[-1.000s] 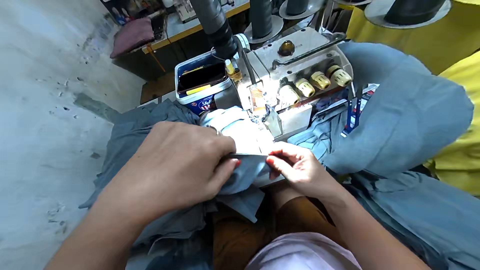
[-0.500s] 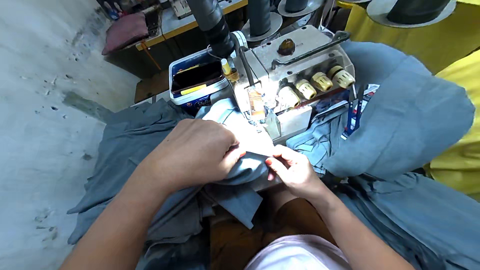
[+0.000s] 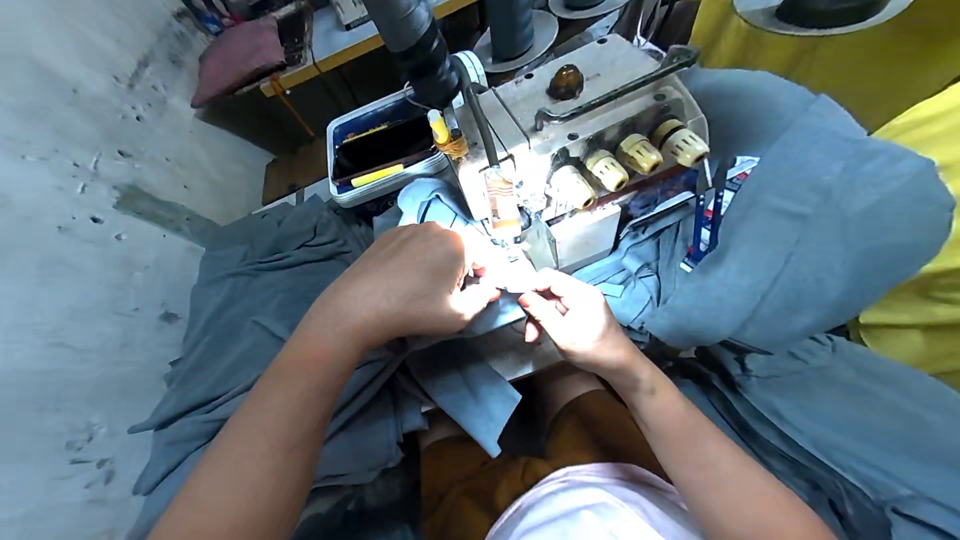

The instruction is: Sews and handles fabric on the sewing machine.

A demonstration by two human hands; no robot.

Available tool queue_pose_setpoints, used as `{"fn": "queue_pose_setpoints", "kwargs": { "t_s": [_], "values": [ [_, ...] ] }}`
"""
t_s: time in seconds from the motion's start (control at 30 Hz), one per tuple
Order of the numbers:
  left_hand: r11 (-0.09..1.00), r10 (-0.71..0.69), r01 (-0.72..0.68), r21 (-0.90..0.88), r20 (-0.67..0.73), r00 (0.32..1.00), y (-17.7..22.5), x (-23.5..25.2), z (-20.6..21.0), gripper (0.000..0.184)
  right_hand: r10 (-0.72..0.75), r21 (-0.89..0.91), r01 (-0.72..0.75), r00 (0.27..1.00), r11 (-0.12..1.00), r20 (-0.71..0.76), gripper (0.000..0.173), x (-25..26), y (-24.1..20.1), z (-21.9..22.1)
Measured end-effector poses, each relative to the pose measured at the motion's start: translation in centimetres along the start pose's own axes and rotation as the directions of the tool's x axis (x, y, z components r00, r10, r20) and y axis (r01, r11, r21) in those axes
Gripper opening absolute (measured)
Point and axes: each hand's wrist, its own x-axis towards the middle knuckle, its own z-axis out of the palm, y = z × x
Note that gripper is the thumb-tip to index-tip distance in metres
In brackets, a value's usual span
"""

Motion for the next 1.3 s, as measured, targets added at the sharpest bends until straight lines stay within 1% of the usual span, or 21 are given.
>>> {"fn": "queue_pose_setpoints", "kwargs": {
  "t_s": [0.07,0.17,0.3,0.4,0.47,0.53,0.57,0.67,0.77,0.83,0.9,0.97,1.03,1.1,1.13,1.17,1.23,1.3],
  "values": [
    [1.000,0.019,-0.019,-0.022,-0.002,1.000,0.1,0.1,0.2,0.022,-0.007,0.006,0.007,1.000,1.000,0.000,0.008,-0.3,-0.3,0.0],
    [0.996,0.082,-0.084,-0.035,-0.056,0.995,0.0,0.3,1.1,0.021,-0.008,0.000,0.008,1.000,1.000,-0.015,0.009,-0.8,-0.4,0.0],
    [0.992,0.092,-0.102,-0.071,-0.133,0.987,-0.5,1.0,2.4,0.027,0.072,-0.007,-0.072,0.997,0.997,-0.027,0.008,-0.1,-0.4,0.1],
    [0.997,0.051,-0.058,-0.048,-0.147,0.988,-1.0,1.7,2.7,0.032,0.104,-0.009,-0.104,0.995,0.995,-0.009,0.008,0.9,-0.3,0.1],
    [0.998,0.005,-0.013,-0.058,-0.127,0.992,-1.6,1.8,2.4,0.037,0.136,0.011,-0.136,0.991,0.991,-0.001,0.008,1.3,-0.3,0.1],
    [0.989,-0.088,0.083,-0.122,-0.031,0.996,-1.8,1.7,1.3,0.034,0.118,0.020,-0.118,0.993,0.993,0.001,0.009,1.3,-0.1,0.0],
    [0.984,-0.107,0.105,-0.145,-0.006,0.994,-2.1,1.6,0.9,0.033,0.102,0.023,-0.102,0.995,0.995,0.001,0.009,1.3,0.1,0.0],
    [0.980,-0.040,0.026,-0.197,-0.068,0.997,-2.7,0.8,0.6,0.024,0.082,0.040,-0.083,0.996,0.996,0.016,0.009,1.0,0.2,-0.1],
    [0.982,0.053,-0.074,-0.173,-0.125,0.991,-1.6,0.3,0.9,0.020,0.042,0.038,-0.043,0.999,0.998,0.031,0.008,0.4,-0.2,-0.2],
    [0.982,0.070,-0.092,-0.166,-0.134,0.988,-0.9,0.3,1.5,0.022,0.009,0.031,-0.009,1.000,0.999,0.004,0.008,-0.1,-0.3,-0.1],
    [0.986,0.065,-0.086,-0.145,-0.146,0.987,-0.7,0.5,2.0,0.027,0.035,0.028,-0.035,0.999,0.999,-0.021,0.008,-0.2,-0.2,0.0],
    [0.990,0.040,-0.061,-0.124,-0.168,0.985,-1.1,0.9,2.5,0.031,0.089,0.035,-0.088,0.996,0.996,-0.025,0.008,0.3,-0.2,-0.1],
    [0.995,-0.041,0.025,-0.098,-0.164,0.986,-1.9,1.2,2.4,0.035,0.125,0.024,-0.125,0.992,0.992,-0.024,0.008,1.0,-0.1,0.0],
    [0.979,-0.169,0.157,-0.127,-0.092,0.981,-2.8,1.2,1.3,0.033,0.172,0.035,-0.171,0.985,0.985,-0.019,0.010,1.5,-0.3,0.0],
    [0.972,-0.194,0.182,-0.146,-0.072,0.978,-3.2,1.0,0.9,0.030,0.191,0.037,-0.190,0.981,0.981,-0.023,0.010,1.6,-0.4,0.1],
    [0.976,-0.176,0.163,-0.142,-0.092,0.980,-3.6,0.7,0.8,0.029,0.209,0.041,-0.208,0.978,0.977,-0.028,0.009,1.6,-0.4,0.1],
    [0.993,-0.092,0.075,-0.092,-0.188,0.978,-3.0,0.0,0.8,0.028,0.213,0.058,-0.212,0.977,0.976,-0.016,0.009,1.6,-0.3,0.1],
    [0.998,0.022,-0.036,-0.049,-0.270,0.963,-0.7,-0.8,0.7,0.025,0.119,0.074,-0.120,0.993,0.990,0.017,0.012,1.2,0.2,-0.4]
  ]
}}
